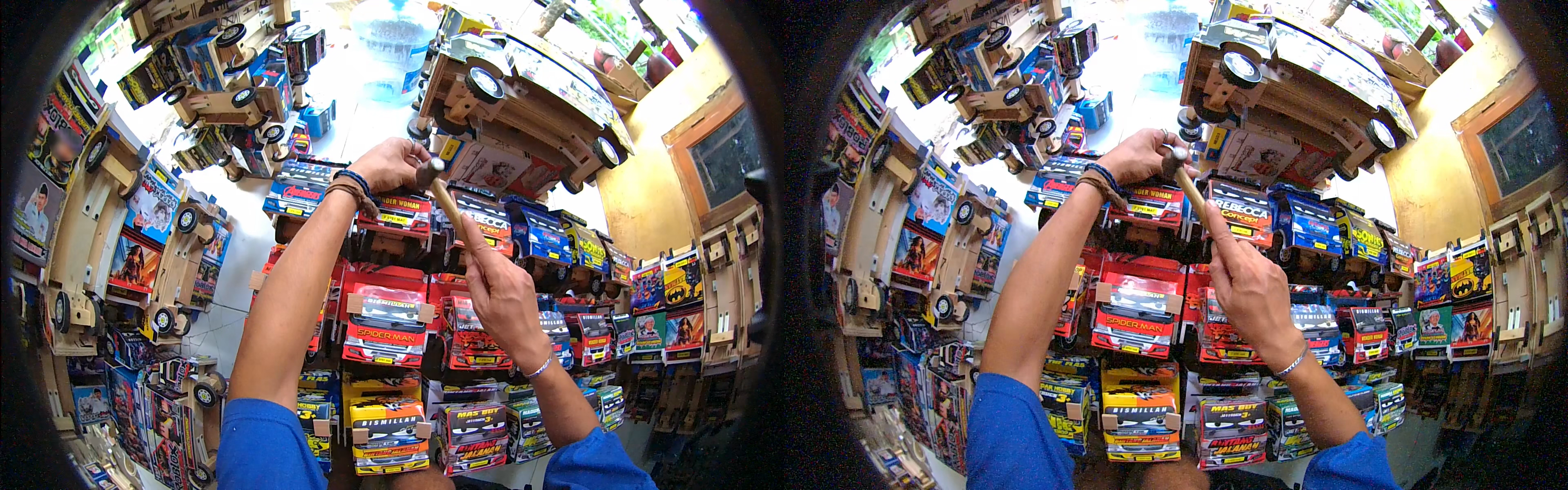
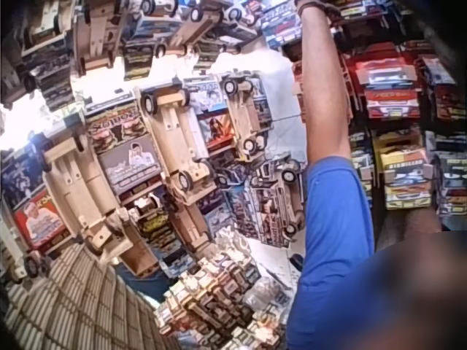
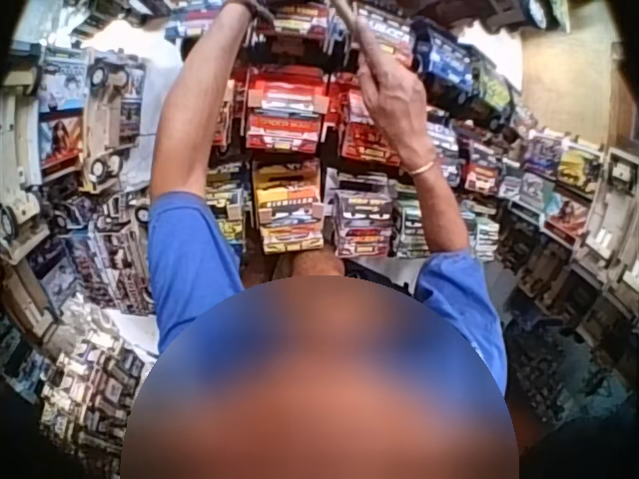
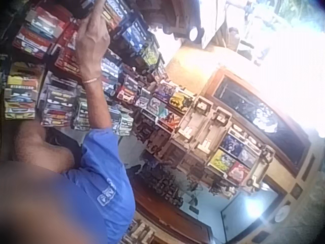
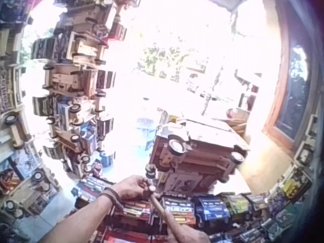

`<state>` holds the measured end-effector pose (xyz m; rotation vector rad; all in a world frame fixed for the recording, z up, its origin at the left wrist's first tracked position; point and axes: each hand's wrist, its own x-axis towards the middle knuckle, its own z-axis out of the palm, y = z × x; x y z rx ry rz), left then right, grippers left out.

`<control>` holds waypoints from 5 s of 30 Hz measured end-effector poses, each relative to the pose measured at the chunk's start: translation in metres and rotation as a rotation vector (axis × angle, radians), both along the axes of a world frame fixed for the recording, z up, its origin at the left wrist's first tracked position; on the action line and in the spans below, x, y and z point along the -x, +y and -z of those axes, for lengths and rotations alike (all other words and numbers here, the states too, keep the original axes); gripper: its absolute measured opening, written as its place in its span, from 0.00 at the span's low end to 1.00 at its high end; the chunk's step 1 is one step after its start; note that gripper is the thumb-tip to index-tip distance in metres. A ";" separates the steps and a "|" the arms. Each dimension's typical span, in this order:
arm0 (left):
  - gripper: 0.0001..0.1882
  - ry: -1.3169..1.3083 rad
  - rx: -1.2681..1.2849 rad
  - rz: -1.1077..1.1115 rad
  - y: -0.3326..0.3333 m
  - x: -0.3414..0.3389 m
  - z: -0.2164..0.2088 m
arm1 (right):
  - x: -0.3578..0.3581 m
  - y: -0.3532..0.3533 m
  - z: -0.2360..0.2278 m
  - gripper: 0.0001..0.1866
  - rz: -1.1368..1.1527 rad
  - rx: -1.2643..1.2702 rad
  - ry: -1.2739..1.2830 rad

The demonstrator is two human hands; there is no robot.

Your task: The person sits on the floor in a toy store and uses a hammer to drive nails into wooden toy car boxes on a display rack. They repeatedly pick nails from a container on the floor, place them on the boxes, and strike them with the hammer.

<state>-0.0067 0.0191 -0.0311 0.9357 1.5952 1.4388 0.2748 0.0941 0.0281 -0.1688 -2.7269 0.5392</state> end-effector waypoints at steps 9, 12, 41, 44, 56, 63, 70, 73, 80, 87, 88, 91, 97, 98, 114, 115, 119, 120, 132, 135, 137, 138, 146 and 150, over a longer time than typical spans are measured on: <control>0.17 -0.052 0.018 0.016 -0.002 0.002 -0.004 | 0.000 -0.011 0.002 0.36 0.058 -0.062 -0.027; 0.18 0.039 0.039 0.031 -0.004 0.000 -0.007 | 0.001 -0.011 0.005 0.36 0.064 0.012 0.130; 0.15 0.051 0.048 0.011 -0.007 -0.003 -0.004 | -0.001 0.006 -0.004 0.36 -0.033 -0.105 -0.019; 0.25 0.174 0.081 -0.022 -0.005 -0.002 0.001 | -0.002 0.008 -0.010 0.36 -0.010 -0.104 -0.029; 0.39 0.190 0.110 -0.147 0.000 -0.001 0.003 | 0.000 0.016 -0.011 0.36 -0.089 -0.137 -0.069; 0.31 0.241 0.083 -0.088 -0.001 -0.003 -0.002 | -0.001 0.017 -0.012 0.36 -0.066 -0.183 -0.140; 0.18 0.108 0.036 0.037 -0.010 -0.009 -0.010 | 0.019 -0.003 -0.002 0.27 0.138 0.414 0.062; 0.16 0.081 0.033 0.056 -0.011 -0.011 -0.013 | 0.026 -0.006 -0.005 0.29 0.207 0.382 -0.008; 0.20 0.130 0.102 0.063 -0.013 -0.014 -0.022 | 0.035 -0.016 0.003 0.34 0.210 0.415 -0.048; 0.19 0.118 0.044 0.074 -0.006 -0.009 -0.003 | 0.004 -0.024 -0.022 0.32 0.264 0.578 -0.044; 0.26 0.076 -0.013 0.082 -0.006 -0.009 -0.002 | -0.007 -0.028 -0.032 0.31 0.258 0.561 -0.021; 0.21 0.178 0.089 -0.039 -0.003 -0.013 -0.010 | -0.056 -0.043 -0.071 0.31 0.328 0.490 -0.085; 0.19 0.536 0.076 -0.381 -0.034 -0.038 -0.073 | -0.141 -0.071 -0.124 0.32 0.380 0.799 -0.214; 0.20 0.602 0.081 -0.370 -0.049 -0.046 -0.089 | -0.150 -0.076 -0.129 0.31 0.297 0.804 -0.168; 0.16 0.033 0.485 -1.009 -0.503 -0.518 -0.145 | -0.195 -0.209 -0.206 0.25 -1.088 0.296 -0.065; 0.17 0.006 0.592 -1.047 -0.524 -0.561 -0.132 | -0.198 -0.217 -0.209 0.25 -1.146 0.285 -0.122; 0.20 -0.182 1.085 -1.003 -0.571 -0.721 -0.068 | -0.205 -0.258 -0.201 0.23 -1.296 0.198 -0.101; 0.17 -0.413 0.950 -1.112 -0.569 -0.757 -0.049 | -0.206 -0.268 -0.195 0.23 -1.310 0.182 -0.110; 0.13 0.167 1.450 -1.406 -0.512 -0.799 0.156 | -0.217 -0.298 -0.145 0.22 -1.276 0.229 -0.092; 0.14 0.131 1.526 -1.436 -0.515 -0.789 0.195 | -0.217 -0.301 -0.146 0.22 -1.209 0.263 -0.119; 0.15 0.124 1.483 -1.456 -0.516 -0.790 0.208 | -0.219 -0.301 -0.146 0.21 -1.183 0.287 -0.142; 0.16 0.126 1.447 -1.466 -0.517 -0.792 0.212 | -0.218 -0.302 -0.145 0.21 -1.187 0.302 -0.133; 0.19 0.317 1.079 -1.560 -0.537 -0.817 0.257 | -0.219 -0.301 -0.147 0.21 -1.164 0.251 -0.152; 0.19 0.404 1.028 -1.580 -0.530 -0.815 0.266 | -0.219 -0.303 -0.146 0.21 -1.160 0.265 -0.151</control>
